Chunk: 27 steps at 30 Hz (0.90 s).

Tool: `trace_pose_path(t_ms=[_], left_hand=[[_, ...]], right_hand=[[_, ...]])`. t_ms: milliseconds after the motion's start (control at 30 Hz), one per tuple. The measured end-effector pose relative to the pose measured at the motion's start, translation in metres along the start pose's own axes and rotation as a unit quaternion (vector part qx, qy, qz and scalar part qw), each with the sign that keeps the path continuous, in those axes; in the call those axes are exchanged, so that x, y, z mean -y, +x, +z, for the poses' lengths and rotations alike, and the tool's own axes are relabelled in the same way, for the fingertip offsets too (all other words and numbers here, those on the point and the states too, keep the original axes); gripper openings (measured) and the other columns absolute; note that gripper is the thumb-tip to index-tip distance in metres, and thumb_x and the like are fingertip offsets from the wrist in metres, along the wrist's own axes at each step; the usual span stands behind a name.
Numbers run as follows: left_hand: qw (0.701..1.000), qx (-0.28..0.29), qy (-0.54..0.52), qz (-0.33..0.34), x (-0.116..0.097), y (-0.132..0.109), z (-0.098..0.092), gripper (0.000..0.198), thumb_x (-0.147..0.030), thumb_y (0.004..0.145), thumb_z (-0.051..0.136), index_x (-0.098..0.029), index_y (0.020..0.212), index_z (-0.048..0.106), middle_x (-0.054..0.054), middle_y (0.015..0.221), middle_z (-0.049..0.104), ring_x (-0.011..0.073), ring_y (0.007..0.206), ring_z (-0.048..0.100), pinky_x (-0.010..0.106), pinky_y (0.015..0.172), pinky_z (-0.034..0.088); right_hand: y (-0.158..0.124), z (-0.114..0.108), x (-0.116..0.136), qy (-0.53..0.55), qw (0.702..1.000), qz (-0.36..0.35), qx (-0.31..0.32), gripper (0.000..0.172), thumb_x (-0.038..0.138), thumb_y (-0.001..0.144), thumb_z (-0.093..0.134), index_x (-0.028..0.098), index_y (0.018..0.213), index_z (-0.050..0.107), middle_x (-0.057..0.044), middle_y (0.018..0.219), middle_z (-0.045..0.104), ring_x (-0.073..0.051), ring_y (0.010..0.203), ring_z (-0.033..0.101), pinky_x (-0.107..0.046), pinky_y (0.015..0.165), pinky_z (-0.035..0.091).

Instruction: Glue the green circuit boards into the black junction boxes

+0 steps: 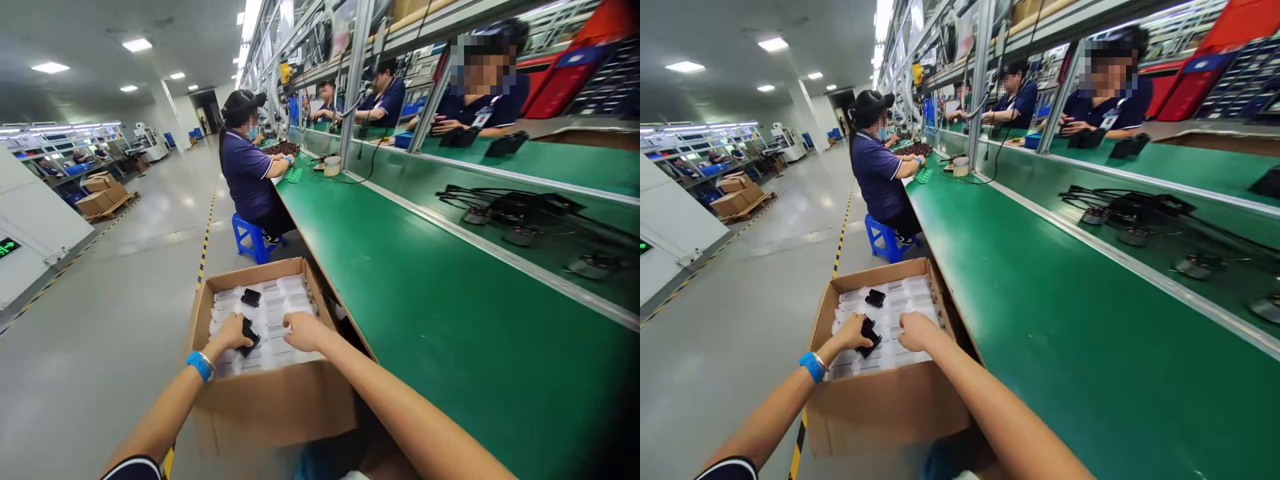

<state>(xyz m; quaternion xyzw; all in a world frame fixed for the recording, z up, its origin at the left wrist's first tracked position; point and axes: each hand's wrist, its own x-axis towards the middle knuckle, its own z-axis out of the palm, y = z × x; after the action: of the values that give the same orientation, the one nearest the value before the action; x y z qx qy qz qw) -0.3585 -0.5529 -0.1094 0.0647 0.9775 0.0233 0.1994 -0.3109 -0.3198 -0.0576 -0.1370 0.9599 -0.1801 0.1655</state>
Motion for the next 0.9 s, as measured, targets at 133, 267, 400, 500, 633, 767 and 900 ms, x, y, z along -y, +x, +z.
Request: trace_pose_path(t_ms=[133,267,400,500,633,767,900], left_hand=[[0.999,-0.014,0.032,-0.025,0.001,0.012,0.025,0.039,-0.034,0.092,0.059,-0.017,0.127,0.051,0.011,0.131,0.051,0.0270,0.112,0.055,0.048,0.091,0.049],[0.999,-0.023,0.047,-0.005,0.007,0.013,0.035,0.039,-0.034,0.092,0.059,-0.017,0.126,0.052,0.011,0.132,0.050,0.0277,0.114,0.054,0.050,0.093,0.048],[0.999,-0.014,0.041,0.014,0.021,0.014,0.037,0.039,-0.033,0.092,0.059,-0.018,0.127,0.052,0.011,0.130,0.052,0.0262,0.110,0.056,0.047,0.090,0.050],[0.999,-0.003,0.031,0.031,0.029,0.018,0.039,0.036,-0.033,0.092,0.059,-0.017,0.124,0.054,0.010,0.125,0.055,0.0248,0.107,0.058,0.046,0.088,0.051],[0.999,0.004,0.011,0.036,0.032,0.023,0.038,0.032,-0.034,0.092,0.059,-0.016,0.119,0.056,0.009,0.122,0.057,0.0243,0.106,0.058,0.046,0.090,0.050],[0.999,-0.004,-0.026,0.034,0.029,0.018,0.026,0.028,-0.035,0.091,0.060,-0.015,0.109,0.060,0.008,0.110,0.062,0.0215,0.097,0.062,0.041,0.084,0.051],[0.994,-0.040,-0.087,0.049,0.025,0.008,0.008,0.026,-0.033,0.072,0.073,-0.018,0.090,0.062,0.001,0.087,0.067,0.0242,0.086,0.066,0.035,0.076,0.053]], right_hand=[[0.041,0.048,0.007,-0.036,0.993,0.042,0.108,0.032,0.034,0.092,0.057,0.015,0.118,0.057,-0.009,0.117,0.059,-0.020,0.099,0.061,-0.040,0.083,0.053],[0.067,0.067,0.008,-0.055,0.994,0.046,0.079,0.032,0.034,0.092,0.057,0.015,0.119,0.057,-0.009,0.118,0.058,-0.021,0.101,0.060,-0.041,0.085,0.052],[0.109,0.069,0.025,-0.050,0.999,-0.015,-0.013,0.036,0.034,0.092,0.057,0.016,0.124,0.054,-0.010,0.126,0.055,-0.023,0.107,0.057,-0.044,0.089,0.050],[0.138,0.074,0.033,-0.047,0.996,-0.061,-0.042,0.039,0.034,0.092,0.057,0.017,0.127,0.052,-0.011,0.129,0.052,-0.025,0.111,0.056,-0.047,0.092,0.049],[0.140,0.082,0.031,-0.062,0.994,-0.063,-0.058,0.036,0.034,0.092,0.057,0.016,0.124,0.054,-0.010,0.126,0.055,-0.024,0.109,0.057,-0.046,0.091,0.049],[0.116,0.072,0.038,-0.078,0.993,-0.086,-0.036,0.031,0.033,0.093,0.056,0.015,0.118,0.057,-0.009,0.117,0.059,-0.021,0.100,0.060,-0.041,0.085,0.053],[0.080,0.036,0.045,-0.105,0.988,-0.108,-0.033,0.020,0.028,0.090,0.060,0.014,0.105,0.062,-0.006,0.104,0.064,-0.018,0.091,0.062,-0.037,0.079,0.054]])
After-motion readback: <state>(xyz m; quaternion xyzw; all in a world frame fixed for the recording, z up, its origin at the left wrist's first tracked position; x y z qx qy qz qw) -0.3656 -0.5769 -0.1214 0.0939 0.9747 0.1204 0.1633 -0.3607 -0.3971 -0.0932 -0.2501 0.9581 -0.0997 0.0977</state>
